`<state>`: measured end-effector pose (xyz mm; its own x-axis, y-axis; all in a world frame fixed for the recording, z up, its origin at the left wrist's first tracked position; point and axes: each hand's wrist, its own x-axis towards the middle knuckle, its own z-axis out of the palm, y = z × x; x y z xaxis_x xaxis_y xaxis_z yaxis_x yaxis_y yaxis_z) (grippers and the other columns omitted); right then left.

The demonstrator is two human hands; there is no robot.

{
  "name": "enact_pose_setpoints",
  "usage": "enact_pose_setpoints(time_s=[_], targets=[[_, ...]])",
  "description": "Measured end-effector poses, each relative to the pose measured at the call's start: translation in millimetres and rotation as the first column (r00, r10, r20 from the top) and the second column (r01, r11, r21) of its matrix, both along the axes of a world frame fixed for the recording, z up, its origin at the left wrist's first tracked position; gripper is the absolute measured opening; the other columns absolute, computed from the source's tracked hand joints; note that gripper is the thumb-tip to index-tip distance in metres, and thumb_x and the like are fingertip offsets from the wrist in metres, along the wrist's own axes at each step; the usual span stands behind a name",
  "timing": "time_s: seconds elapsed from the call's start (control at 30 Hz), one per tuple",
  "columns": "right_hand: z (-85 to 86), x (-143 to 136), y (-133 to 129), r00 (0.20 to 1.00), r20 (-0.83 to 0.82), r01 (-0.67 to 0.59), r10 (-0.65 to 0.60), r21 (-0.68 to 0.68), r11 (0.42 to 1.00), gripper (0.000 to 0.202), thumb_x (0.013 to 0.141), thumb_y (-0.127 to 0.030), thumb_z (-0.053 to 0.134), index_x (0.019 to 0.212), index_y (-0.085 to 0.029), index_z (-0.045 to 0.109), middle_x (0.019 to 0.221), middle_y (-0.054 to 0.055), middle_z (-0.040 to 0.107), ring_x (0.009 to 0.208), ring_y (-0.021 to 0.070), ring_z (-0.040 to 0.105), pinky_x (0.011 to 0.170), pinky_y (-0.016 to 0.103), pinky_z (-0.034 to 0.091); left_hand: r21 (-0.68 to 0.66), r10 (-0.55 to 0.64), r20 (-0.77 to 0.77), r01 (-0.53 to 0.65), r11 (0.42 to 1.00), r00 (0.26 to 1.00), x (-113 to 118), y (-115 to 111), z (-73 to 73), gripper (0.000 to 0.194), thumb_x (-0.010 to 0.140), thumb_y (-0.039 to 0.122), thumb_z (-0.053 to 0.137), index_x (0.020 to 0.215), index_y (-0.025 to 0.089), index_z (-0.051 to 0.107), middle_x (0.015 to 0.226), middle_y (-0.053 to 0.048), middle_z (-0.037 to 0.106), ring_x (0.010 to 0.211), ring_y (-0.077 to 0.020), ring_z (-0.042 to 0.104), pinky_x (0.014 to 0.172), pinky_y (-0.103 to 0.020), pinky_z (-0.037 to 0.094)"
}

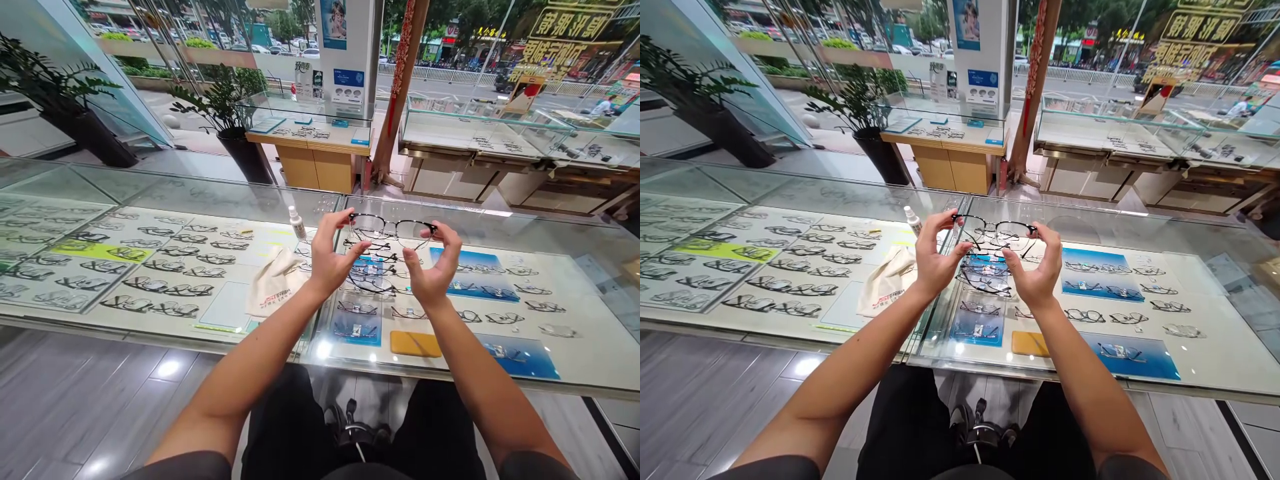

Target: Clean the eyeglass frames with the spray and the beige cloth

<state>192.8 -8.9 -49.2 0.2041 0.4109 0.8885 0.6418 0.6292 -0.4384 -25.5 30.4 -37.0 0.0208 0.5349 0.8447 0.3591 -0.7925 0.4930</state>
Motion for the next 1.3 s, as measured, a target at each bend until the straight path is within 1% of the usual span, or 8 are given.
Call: enact_pose_setpoints(time_s=[0.17, 0.3, 0.57, 0.7, 0.87, 1.0, 1.1, 1.3], targets=[[-0.1, -1.8, -1.4, 1.0, -0.029, 0.0, -0.002, -0.048, 0.999, 0.059, 0.093, -0.054, 0.076, 0.142, -0.028, 0.055, 0.112, 0.008, 0.067, 0.101, 0.028, 0.067, 0.097, 0.054, 0.056, 0.001, 0.041, -0.011, -0.041, 0.999, 0.999, -1.4, -1.0, 1.9, 0.061, 0.092, 0.064, 0.076, 0.138, 0.025, 0.064, 0.113, -0.008, 0.073, 0.101, -0.0221, 0.069, 0.09, -0.04, 0.059], [-0.9, -3.2, -2.0, 0.999, -0.048, -0.029, 0.025, -0.083, 0.996, 0.059, 0.093, -0.052, 0.076, 0.143, -0.027, 0.055, 0.115, 0.008, 0.067, 0.104, 0.0286, 0.067, 0.099, 0.054, 0.056, 0.021, 0.077, -0.018, -0.076, 0.997, 0.997, -2.1, -1.6, 2.9, 0.062, 0.091, 0.067, 0.075, 0.136, 0.026, 0.064, 0.111, -0.008, 0.072, 0.098, -0.0224, 0.068, 0.088, -0.041, 0.058], [-2.1, -4.7, -1.0, 0.995, -0.075, -0.075, 0.069, -0.085, 0.994, 0.057, 0.093, -0.048, 0.077, 0.143, -0.028, 0.057, 0.116, 0.007, 0.07, 0.105, 0.0279, 0.068, 0.102, 0.054, 0.054, 0.095, 0.063, 0.017, -0.064, 0.993, 0.998, -2.4, -3.4, 5.8, 0.058, 0.09, 0.058, 0.082, 0.135, 0.025, 0.065, 0.107, -0.006, 0.071, 0.097, -0.0218, 0.066, 0.085, -0.038, 0.056], [-2.3, -5.0, -1.2, 0.994, -0.087, -0.079, 0.07, -0.106, 0.991, 0.057, 0.094, -0.05, 0.076, 0.142, -0.028, 0.058, 0.116, 0.008, 0.071, 0.106, 0.0287, 0.069, 0.102, 0.055, 0.054, 0.1, 0.08, 0.012, -0.081, 0.992, 0.997, -2.2, -3.9, 6.0, 0.059, 0.09, 0.061, 0.08, 0.135, 0.025, 0.065, 0.106, -0.006, 0.071, 0.096, -0.0218, 0.066, 0.084, -0.038, 0.056], [-1.8, -4.5, -1.9, 0.995, -0.087, -0.063, 0.053, -0.119, 0.991, 0.057, 0.093, -0.052, 0.076, 0.142, -0.028, 0.058, 0.116, 0.008, 0.072, 0.107, 0.0294, 0.07, 0.103, 0.055, 0.055, 0.075, 0.109, -0.015, -0.107, 0.991, 0.994, -1.8, -3.3, 4.5, 0.06, 0.092, 0.066, 0.076, 0.134, 0.025, 0.064, 0.107, -0.007, 0.071, 0.096, -0.0224, 0.066, 0.081, -0.038, 0.056], [-0.3, -3.6, -2.0, 0.997, -0.068, -0.043, 0.038, -0.075, 0.996, 0.058, 0.092, -0.05, 0.078, 0.142, -0.028, 0.058, 0.116, 0.009, 0.072, 0.106, 0.0302, 0.071, 0.102, 0.057, 0.055, 0.07, 0.079, -0.016, -0.078, 0.994, 0.997, -1.4, -2.5, 2.8, 0.057, 0.094, 0.061, 0.076, 0.136, 0.025, 0.063, 0.109, -0.007, 0.071, 0.097, -0.0218, 0.067, 0.083, -0.038, 0.055], [0.4, -3.1, -2.0, 0.998, -0.055, -0.025, 0.022, -0.067, 0.997, 0.058, 0.092, -0.051, 0.078, 0.142, -0.027, 0.058, 0.115, 0.009, 0.073, 0.107, 0.0311, 0.071, 0.101, 0.057, 0.056, 0.053, 0.077, -0.019, -0.076, 0.996, 0.997, -1.2, -1.8, 1.5, 0.057, 0.094, 0.062, 0.075, 0.136, 0.025, 0.063, 0.11, -0.007, 0.071, 0.098, -0.0222, 0.067, 0.085, -0.039, 0.056], [0.8, -2.3, -2.8, 0.998, -0.052, -0.032, 0.029, -0.06, 0.998, 0.06, 0.092, -0.05, 0.08, 0.144, -0.029, 0.058, 0.119, 0.009, 0.072, 0.109, 0.0299, 0.07, 0.102, 0.054, 0.055, 0.017, 0.049, -0.014, -0.049, 0.999, 0.999, -1.4, -0.9, -0.6, 0.058, 0.094, 0.061, 0.076, 0.137, 0.024, 0.062, 0.115, -0.008, 0.072, 0.104, -0.0229, 0.069, 0.091, -0.04, 0.058]])
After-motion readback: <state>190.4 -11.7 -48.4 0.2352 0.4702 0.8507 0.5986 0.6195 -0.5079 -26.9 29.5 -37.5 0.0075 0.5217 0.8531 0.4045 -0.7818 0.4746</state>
